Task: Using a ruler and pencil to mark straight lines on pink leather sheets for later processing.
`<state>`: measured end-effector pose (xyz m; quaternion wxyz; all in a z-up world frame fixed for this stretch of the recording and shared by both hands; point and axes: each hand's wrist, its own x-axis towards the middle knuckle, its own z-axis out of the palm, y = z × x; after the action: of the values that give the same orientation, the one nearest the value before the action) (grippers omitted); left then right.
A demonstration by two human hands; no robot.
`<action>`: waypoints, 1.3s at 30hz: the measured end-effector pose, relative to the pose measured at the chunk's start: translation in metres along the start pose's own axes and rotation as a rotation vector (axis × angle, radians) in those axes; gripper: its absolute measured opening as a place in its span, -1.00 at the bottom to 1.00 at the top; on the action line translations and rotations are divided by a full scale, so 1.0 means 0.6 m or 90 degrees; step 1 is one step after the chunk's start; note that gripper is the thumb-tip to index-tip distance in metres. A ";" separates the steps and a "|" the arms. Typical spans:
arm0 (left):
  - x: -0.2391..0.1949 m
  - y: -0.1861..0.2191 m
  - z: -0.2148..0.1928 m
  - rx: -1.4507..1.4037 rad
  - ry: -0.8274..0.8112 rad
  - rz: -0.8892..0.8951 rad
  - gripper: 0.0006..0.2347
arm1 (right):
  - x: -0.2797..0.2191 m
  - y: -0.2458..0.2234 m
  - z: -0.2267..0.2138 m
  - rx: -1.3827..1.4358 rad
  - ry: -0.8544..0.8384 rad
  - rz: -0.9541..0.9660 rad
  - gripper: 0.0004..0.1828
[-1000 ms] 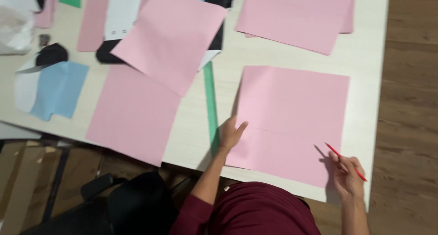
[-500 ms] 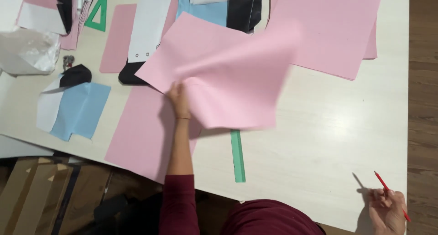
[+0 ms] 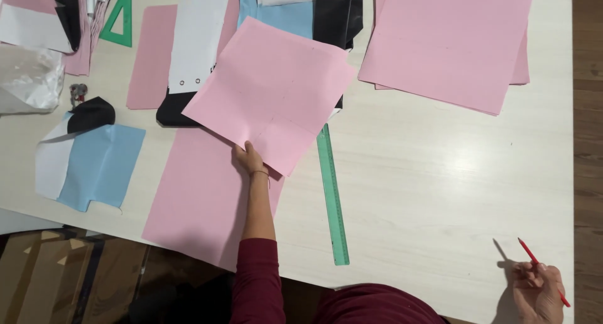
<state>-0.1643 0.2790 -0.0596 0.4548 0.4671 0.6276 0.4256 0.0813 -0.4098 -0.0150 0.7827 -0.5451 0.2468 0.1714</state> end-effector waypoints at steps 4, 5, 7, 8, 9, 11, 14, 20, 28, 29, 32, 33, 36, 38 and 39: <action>0.001 0.004 0.001 -0.015 -0.032 -0.026 -0.93 | 0.031 0.006 -0.030 0.014 -0.063 0.029 -0.60; 0.001 0.009 -0.003 -0.016 -0.027 -0.044 -0.88 | 0.019 0.000 -0.016 0.019 -0.027 0.027 -0.66; -0.002 0.014 -0.022 -0.019 -0.022 -0.061 -0.78 | 0.020 -0.002 -0.015 0.024 0.007 0.024 -0.71; -0.004 0.014 -0.036 -0.049 -0.008 -0.053 -0.87 | 0.032 0.002 -0.029 0.020 -0.019 0.026 -0.68; -0.007 0.014 -0.054 -0.079 0.007 -0.044 -0.95 | 0.044 0.006 -0.043 0.014 -0.045 0.030 -0.64; -0.016 0.021 -0.092 -0.026 0.045 -0.022 -0.94 | 0.035 0.002 -0.033 0.007 -0.032 0.037 -0.67; -0.026 0.031 -0.160 0.016 0.080 -0.007 -0.87 | 0.045 0.003 -0.038 0.013 -0.032 0.052 -0.70; -0.036 0.068 -0.270 0.131 0.019 -0.031 -0.79 | 0.055 0.001 -0.037 0.015 -0.044 0.044 -0.70; -0.014 0.033 -0.309 0.308 -0.070 0.018 -0.69 | 0.068 -0.009 -0.024 -0.086 -0.047 0.019 -0.72; -0.015 0.031 -0.306 0.287 -0.097 0.030 -0.66 | 0.074 -0.010 -0.026 -0.064 -0.109 0.029 -0.67; -0.032 0.047 -0.301 0.265 -0.126 0.038 -0.62 | 0.086 -0.010 -0.029 -0.046 -0.168 0.050 -0.57; -0.039 0.056 -0.296 0.265 -0.135 0.037 -0.62 | 0.088 -0.010 -0.031 -0.047 -0.160 0.055 -0.58; -0.057 0.066 -0.307 0.208 -0.196 0.017 -0.61 | 0.067 -0.017 -0.007 -0.081 -0.116 0.057 -0.58; -0.079 0.089 -0.320 0.187 -0.250 0.013 -0.63 | 0.086 -0.007 -0.025 -0.086 -0.105 0.039 -0.81; -0.090 0.101 -0.327 0.168 -0.304 0.007 -0.66 | 0.096 -0.002 -0.034 -0.091 -0.093 0.022 -0.77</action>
<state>-0.3339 0.2173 0.0521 0.5229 0.6128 0.5499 0.2207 0.1249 -0.4293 -0.0527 0.7548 -0.5809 0.1856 0.2415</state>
